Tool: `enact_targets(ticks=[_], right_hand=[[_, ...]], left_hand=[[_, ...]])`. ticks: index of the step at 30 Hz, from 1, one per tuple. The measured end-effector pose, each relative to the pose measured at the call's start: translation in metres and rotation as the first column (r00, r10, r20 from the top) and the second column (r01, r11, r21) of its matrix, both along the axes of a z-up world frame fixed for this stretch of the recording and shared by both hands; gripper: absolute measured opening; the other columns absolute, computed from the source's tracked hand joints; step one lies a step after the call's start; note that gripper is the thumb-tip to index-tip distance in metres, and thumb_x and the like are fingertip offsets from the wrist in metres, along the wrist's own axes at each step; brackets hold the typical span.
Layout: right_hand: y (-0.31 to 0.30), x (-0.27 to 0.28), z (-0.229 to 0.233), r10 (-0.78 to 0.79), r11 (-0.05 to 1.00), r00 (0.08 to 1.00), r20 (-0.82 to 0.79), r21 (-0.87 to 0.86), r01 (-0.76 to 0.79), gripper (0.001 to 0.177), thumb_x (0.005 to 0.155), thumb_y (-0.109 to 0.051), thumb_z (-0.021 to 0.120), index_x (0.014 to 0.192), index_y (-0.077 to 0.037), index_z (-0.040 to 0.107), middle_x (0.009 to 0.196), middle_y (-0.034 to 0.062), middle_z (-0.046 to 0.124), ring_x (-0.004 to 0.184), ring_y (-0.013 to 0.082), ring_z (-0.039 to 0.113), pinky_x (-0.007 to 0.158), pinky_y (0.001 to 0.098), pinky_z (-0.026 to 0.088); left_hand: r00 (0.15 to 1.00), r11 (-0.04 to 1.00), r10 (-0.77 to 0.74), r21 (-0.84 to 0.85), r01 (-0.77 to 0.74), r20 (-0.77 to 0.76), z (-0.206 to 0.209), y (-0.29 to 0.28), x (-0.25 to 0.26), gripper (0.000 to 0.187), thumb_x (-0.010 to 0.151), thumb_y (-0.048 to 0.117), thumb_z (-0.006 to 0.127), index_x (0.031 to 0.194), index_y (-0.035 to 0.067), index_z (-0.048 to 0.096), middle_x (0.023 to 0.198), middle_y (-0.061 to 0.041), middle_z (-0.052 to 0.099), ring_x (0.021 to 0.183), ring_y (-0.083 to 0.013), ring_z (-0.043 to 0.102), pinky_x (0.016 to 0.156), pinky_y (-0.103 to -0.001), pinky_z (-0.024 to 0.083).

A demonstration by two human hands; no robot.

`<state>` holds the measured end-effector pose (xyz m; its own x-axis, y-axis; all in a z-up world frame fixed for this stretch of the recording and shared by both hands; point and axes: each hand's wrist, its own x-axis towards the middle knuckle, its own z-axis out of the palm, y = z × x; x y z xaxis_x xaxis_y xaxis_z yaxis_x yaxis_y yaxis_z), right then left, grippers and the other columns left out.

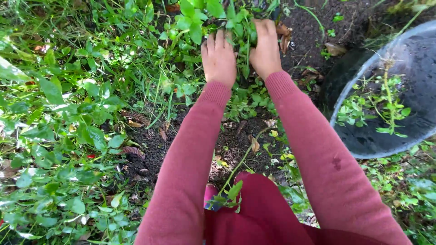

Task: Picking weeds or unwanted plants from a garden floor and putting them into a black plastic bucket.

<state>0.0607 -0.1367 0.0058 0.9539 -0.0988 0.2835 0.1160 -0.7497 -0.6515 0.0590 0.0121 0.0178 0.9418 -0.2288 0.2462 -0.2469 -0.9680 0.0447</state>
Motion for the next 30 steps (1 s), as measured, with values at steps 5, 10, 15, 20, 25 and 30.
enact_targets(ticks=[5,10,15,20,25,30], right_hand=[[0.012,0.008,-0.003,0.187,0.962,0.970,-0.157,-0.169,-0.213,0.069,0.072,0.014,0.065,0.139,-0.003,0.059,0.136,0.0257,0.050,0.124,0.0442,0.046,0.102,0.0472,0.045],[0.008,0.016,-0.026,0.296,0.882,0.950,-0.100,-0.353,-0.312,0.048,0.082,0.005,0.062,0.127,-0.006,0.072,0.138,0.0204,0.054,0.122,0.0416,0.050,0.103,0.0457,0.048],[0.002,0.020,-0.041,0.356,0.861,0.934,-0.029,-0.378,-0.339,0.022,0.085,0.002,0.065,0.106,-0.002,0.072,0.120,0.0150,0.068,0.117,0.0343,0.064,0.106,0.0418,0.051],[0.006,0.006,-0.029,0.275,0.943,0.960,-0.058,-0.177,-0.281,0.015,0.084,0.000,0.067,0.099,0.001,0.069,0.106,0.0198,0.070,0.105,0.0395,0.065,0.092,0.0462,0.053],[0.001,-0.012,-0.025,0.194,0.977,0.980,-0.041,-0.080,-0.196,0.013,0.083,0.001,0.069,0.096,0.001,0.068,0.104,0.0206,0.071,0.104,0.0416,0.065,0.091,0.0476,0.053],[-0.002,-0.031,-0.002,0.165,0.984,0.984,-0.063,-0.059,-0.168,0.025,0.075,0.007,0.071,0.100,0.002,0.068,0.105,0.0229,0.071,0.103,0.0425,0.066,0.092,0.0479,0.053]], left_hand=[[0.897,0.983,0.096,-0.102,-0.154,-0.432,-0.030,-0.006,0.004,0.032,0.090,0.027,0.064,0.113,0.004,0.066,0.116,-0.013,0.065,0.107,-0.0313,0.066,0.089,-0.048,0.055],[0.923,0.959,0.065,-0.233,-0.163,-0.380,-0.057,-0.007,0.004,0.014,0.091,0.012,0.060,0.096,0.004,0.071,0.101,-0.017,0.070,0.100,-0.0344,0.070,0.085,-0.047,0.058],[0.908,0.925,0.052,-0.323,-0.201,-0.416,-0.033,0.001,0.008,0.023,0.086,0.017,0.060,0.100,0.004,0.071,0.105,-0.017,0.070,0.100,-0.0360,0.068,0.083,-0.048,0.056],[0.879,0.910,0.027,-0.352,-0.219,-0.476,-0.015,-0.007,0.008,0.028,0.093,0.027,0.062,0.100,0.001,0.070,0.106,-0.021,0.069,0.102,-0.0383,0.066,0.087,-0.049,0.055],[0.888,0.931,-0.043,-0.341,-0.132,-0.458,-0.027,-0.009,-0.013,0.024,0.088,0.018,0.061,0.103,0.001,0.070,0.108,-0.018,0.071,0.106,-0.0363,0.067,0.090,-0.048,0.055],[0.896,0.926,-0.042,-0.355,-0.131,-0.442,-0.007,-0.015,-0.035,0.032,0.087,0.010,0.058,0.118,0.003,0.066,0.115,-0.020,0.067,0.105,-0.0390,0.064,0.088,-0.049,0.052]])
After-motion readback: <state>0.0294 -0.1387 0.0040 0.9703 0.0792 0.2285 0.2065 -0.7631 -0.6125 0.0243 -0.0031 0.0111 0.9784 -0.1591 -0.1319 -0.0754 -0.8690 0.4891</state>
